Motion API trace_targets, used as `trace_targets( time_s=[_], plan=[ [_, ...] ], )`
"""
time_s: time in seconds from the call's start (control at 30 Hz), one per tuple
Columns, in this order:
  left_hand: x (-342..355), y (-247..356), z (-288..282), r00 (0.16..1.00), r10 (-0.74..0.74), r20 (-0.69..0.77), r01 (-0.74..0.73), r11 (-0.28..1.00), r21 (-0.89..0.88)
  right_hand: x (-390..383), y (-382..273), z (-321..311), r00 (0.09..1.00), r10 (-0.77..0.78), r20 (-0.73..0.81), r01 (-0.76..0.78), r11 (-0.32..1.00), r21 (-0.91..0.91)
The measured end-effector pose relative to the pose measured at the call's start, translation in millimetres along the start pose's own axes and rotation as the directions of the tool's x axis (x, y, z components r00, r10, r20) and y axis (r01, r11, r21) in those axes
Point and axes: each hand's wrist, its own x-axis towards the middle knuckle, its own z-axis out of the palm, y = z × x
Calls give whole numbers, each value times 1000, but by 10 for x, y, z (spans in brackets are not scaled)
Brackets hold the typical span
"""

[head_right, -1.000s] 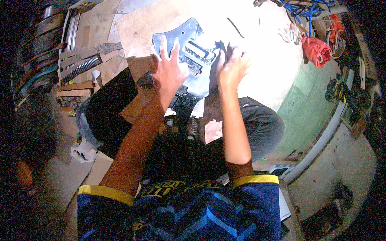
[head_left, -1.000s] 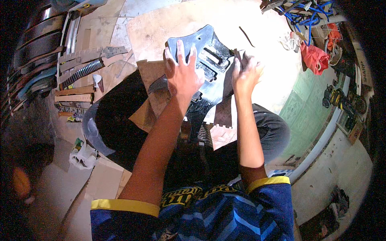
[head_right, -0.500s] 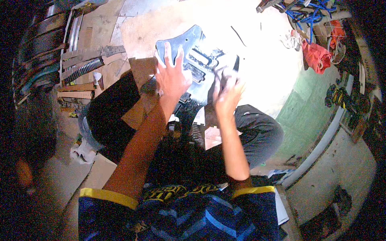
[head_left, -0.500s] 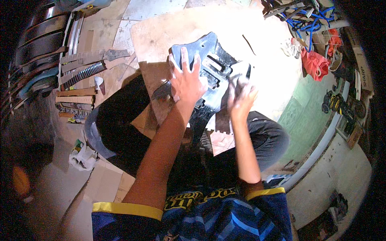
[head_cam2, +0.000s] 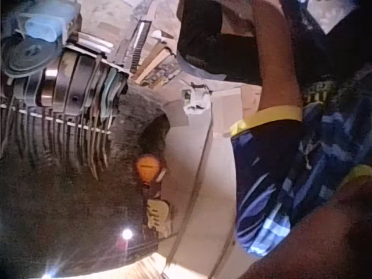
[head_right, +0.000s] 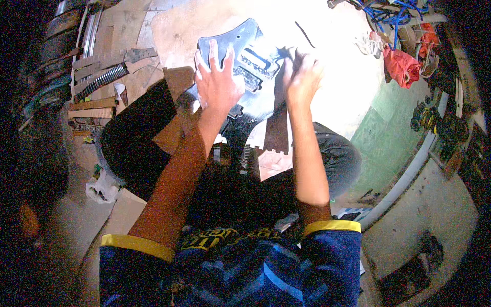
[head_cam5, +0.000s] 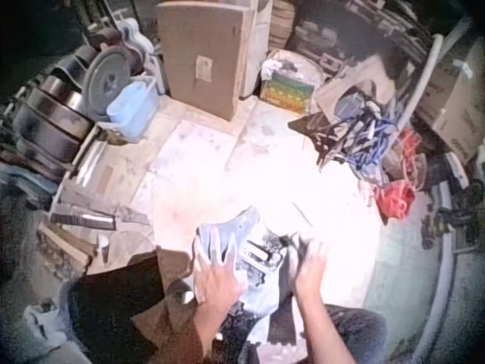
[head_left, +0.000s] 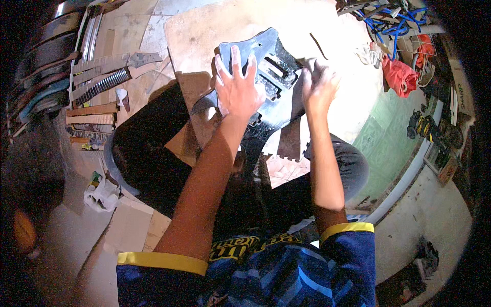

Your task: The person sands the surface of a black guitar body with a piece of sandpaper and wipes the dust away with a cloth.

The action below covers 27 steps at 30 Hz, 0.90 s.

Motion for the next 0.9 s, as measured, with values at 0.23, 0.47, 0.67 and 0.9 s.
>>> trace_targets(
  time_s=[0.23,0.47,0.67,0.9],
  plan=[
    [-28,6,-20,1000,-11,28,10,1000,24,-1650,-396,-181,973,-135,186,115,987,112],
    [-48,18,34,999,-13,31,13,1000,-5,-239,3,1,997,-40,67,37,999,32],
    [-28,13,-7,999,-17,38,17,1000,11,-1815,-331,-105,874,239,422,-378,881,284],
    [-6,14,-8,999,-11,47,10,1000,8,-66,32,-22,998,-56,-23,57,997,56]
  ],
)
